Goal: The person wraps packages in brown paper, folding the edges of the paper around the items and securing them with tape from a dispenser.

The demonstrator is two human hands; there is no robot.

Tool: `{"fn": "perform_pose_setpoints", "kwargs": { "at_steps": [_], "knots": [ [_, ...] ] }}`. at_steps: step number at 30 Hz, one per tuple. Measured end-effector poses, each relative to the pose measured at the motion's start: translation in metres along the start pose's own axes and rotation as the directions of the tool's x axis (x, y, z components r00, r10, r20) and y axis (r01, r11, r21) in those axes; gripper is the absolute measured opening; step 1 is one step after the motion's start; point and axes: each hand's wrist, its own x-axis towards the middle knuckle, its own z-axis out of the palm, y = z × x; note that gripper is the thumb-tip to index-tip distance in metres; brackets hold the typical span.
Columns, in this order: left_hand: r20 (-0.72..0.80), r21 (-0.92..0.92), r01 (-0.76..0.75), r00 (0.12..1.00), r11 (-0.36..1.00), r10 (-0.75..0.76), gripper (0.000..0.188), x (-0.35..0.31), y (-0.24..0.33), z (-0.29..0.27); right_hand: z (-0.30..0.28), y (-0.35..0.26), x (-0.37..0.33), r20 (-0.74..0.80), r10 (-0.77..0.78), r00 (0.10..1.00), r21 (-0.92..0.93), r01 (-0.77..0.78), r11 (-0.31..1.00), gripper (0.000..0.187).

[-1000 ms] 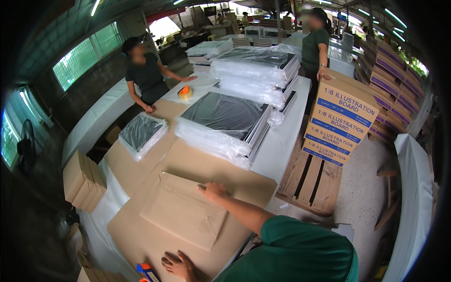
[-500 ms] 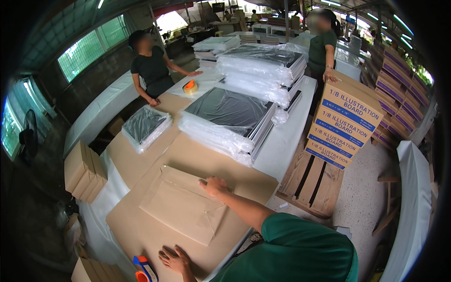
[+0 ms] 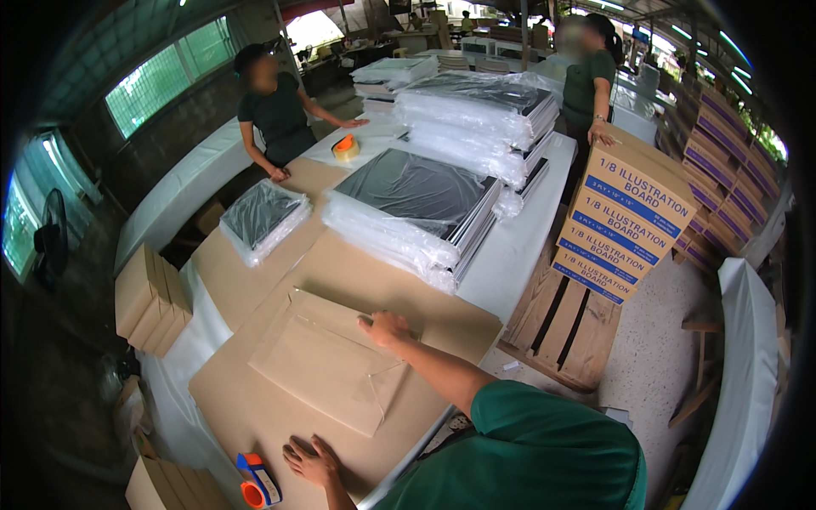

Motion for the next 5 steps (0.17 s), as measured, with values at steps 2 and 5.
{"fn": "perform_pose_setpoints", "kwargs": {
  "at_steps": [2, 5],
  "knots": [
    [0.003, -0.001, -0.005, 1.0, 1.0, 0.005, 0.064, 0.0005, -0.0016, 0.0031, -0.0025, -0.0001, 0.0002, 0.029, 0.008, 1.0, -0.013, -0.008, 1.0, 0.06],
    [0.021, -0.008, 0.005, 1.0, 1.0, -0.005, 0.065, 0.0005, 0.0003, 0.0004, -0.0053, -0.0012, -0.0002, 0.048, 0.019, 0.999, -0.009, -0.019, 1.0, 0.06]
  ]
}}
